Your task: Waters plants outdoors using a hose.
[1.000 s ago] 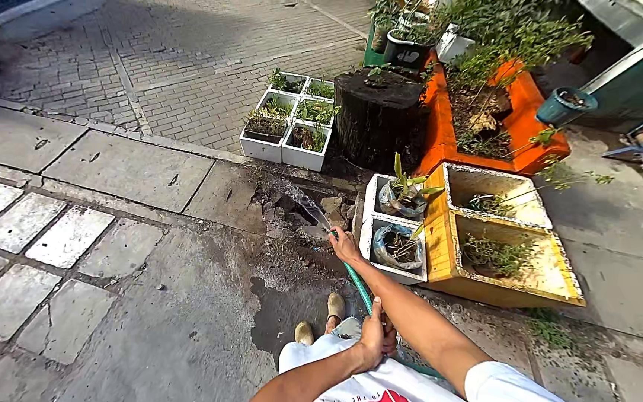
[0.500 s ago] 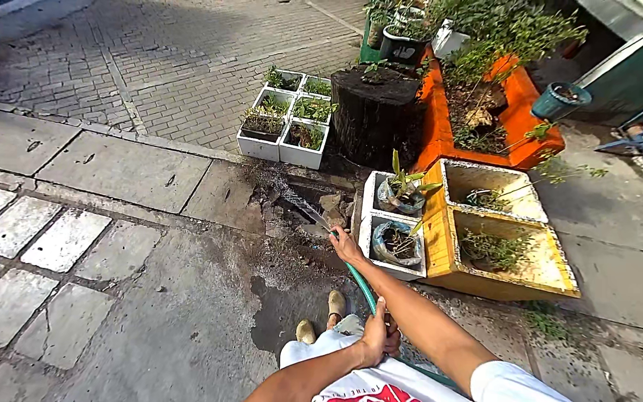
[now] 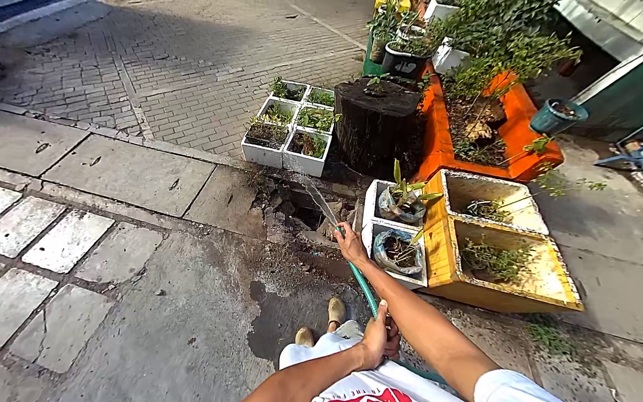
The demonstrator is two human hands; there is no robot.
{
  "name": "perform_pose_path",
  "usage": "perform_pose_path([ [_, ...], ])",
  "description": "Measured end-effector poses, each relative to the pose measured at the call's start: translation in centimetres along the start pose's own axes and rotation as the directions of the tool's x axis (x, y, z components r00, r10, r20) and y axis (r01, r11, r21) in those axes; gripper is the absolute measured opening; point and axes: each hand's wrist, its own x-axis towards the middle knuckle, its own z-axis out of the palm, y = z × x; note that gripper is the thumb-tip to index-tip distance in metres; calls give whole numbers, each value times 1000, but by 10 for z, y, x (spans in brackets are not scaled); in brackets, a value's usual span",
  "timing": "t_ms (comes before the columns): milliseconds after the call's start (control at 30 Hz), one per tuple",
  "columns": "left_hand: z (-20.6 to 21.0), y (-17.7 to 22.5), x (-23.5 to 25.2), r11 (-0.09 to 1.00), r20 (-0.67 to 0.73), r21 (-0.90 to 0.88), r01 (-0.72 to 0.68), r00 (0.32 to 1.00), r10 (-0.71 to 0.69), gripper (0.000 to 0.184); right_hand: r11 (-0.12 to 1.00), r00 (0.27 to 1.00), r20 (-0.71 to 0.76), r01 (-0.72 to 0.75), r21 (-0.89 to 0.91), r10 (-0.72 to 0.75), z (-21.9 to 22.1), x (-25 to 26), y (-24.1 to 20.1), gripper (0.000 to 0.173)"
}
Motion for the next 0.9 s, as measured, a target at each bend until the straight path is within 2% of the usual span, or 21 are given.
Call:
perform_pose_path([
  [533,2,-2,2,999,29,5,34,999,-34,70,997,996,-58,76,34,-74,-5,0,5,38],
  [900,1,-7,-2,999,24,3,33,999,-33,70,998,996,-71,53,39,-50,-3,-5,7,37],
])
